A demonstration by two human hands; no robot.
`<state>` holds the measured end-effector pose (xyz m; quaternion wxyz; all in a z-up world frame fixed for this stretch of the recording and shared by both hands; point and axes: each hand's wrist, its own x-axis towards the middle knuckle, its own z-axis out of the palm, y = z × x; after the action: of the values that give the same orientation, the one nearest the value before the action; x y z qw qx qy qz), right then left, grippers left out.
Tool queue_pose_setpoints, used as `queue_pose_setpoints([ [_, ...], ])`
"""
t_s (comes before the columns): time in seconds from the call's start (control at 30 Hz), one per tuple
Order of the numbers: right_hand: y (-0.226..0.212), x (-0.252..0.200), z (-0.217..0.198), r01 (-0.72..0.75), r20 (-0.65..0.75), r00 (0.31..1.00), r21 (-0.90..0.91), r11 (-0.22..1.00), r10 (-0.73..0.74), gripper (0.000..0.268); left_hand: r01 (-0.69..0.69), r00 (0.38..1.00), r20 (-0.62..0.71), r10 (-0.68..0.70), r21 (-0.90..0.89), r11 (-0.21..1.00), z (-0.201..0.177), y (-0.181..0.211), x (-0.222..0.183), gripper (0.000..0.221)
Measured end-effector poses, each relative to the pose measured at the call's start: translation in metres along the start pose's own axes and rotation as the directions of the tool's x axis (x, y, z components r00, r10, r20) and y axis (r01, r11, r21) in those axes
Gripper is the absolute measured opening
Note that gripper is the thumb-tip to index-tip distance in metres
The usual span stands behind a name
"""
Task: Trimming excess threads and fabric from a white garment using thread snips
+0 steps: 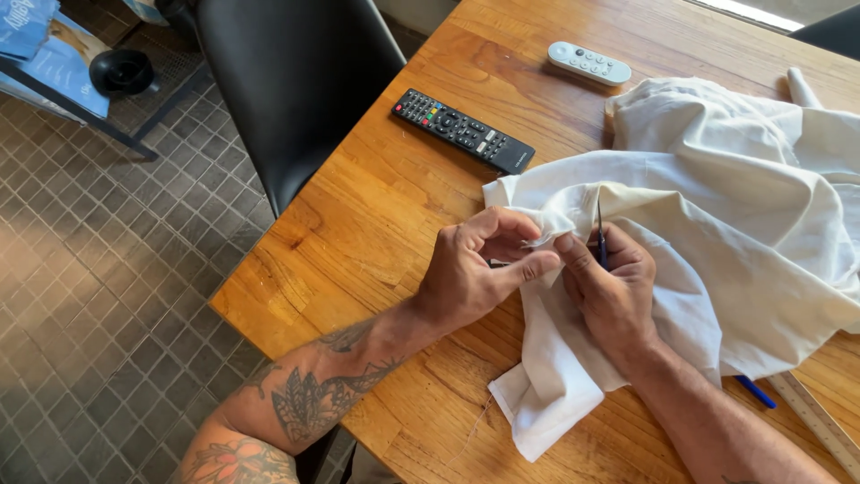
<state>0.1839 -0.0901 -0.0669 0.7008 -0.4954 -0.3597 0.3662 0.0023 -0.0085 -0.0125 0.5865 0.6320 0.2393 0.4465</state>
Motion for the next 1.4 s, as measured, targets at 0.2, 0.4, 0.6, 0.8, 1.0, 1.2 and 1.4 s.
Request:
queue_pose_setpoints([
  [0.2, -0.011, -0.005, 0.01, 0.001, 0.032, 0.999, -0.027, 1.0, 0.0, 0.019, 0.013, 0.998, -0.06, -0.008, 0.084, 0.996, -0.002, 0.0, 0.004, 0.025],
  [0.4, -0.002, -0.004, 0.004, 0.043, 0.002, 0.999, 0.024, 0.999, -0.043, 0.018, 0.127, 0.989, -0.101, -0.105, 0.252, 0.959, -0.001, -0.001, 0.005, 0.036],
  [0.6, -0.017, -0.003, 0.02, -0.003, -0.078, 0.997, 0.188, 0.982, 0.017, 0.024, 0.06, 0.996, -0.069, -0.057, 0.05, 0.997, 0.005, -0.005, -0.001, 0.028],
  [0.8, 0.0, 0.002, 0.008, -0.01, -0.08, 0.997, 0.068, 0.998, 0.015, 0.026, 0.049, 0.998, -0.031, -0.05, -0.049, 0.998, -0.001, -0.021, 0.005, 0.024],
  [1.0, 0.016, 0.002, -0.015, 0.071, 0.042, 0.996, 0.037, 0.997, -0.072, 0.025, 0.089, 0.993, -0.076, -0.095, -0.086, 0.992, -0.001, -0.031, 0.011, 0.02],
  [1.2, -0.019, -0.031, 0.022, -0.047, 0.256, 0.966, 0.088, 0.995, 0.023, 0.025, 0.042, 0.991, -0.126, -0.054, -0.095, 0.995, -0.008, -0.028, 0.014, 0.027],
  [1.4, -0.03, -0.026, 0.024, -0.122, 0.28, 0.952, -0.022, 0.992, 0.123, 0.035, 0.07, 0.992, -0.089, -0.087, -0.179, 0.981, -0.007, -0.018, 0.012, 0.027],
])
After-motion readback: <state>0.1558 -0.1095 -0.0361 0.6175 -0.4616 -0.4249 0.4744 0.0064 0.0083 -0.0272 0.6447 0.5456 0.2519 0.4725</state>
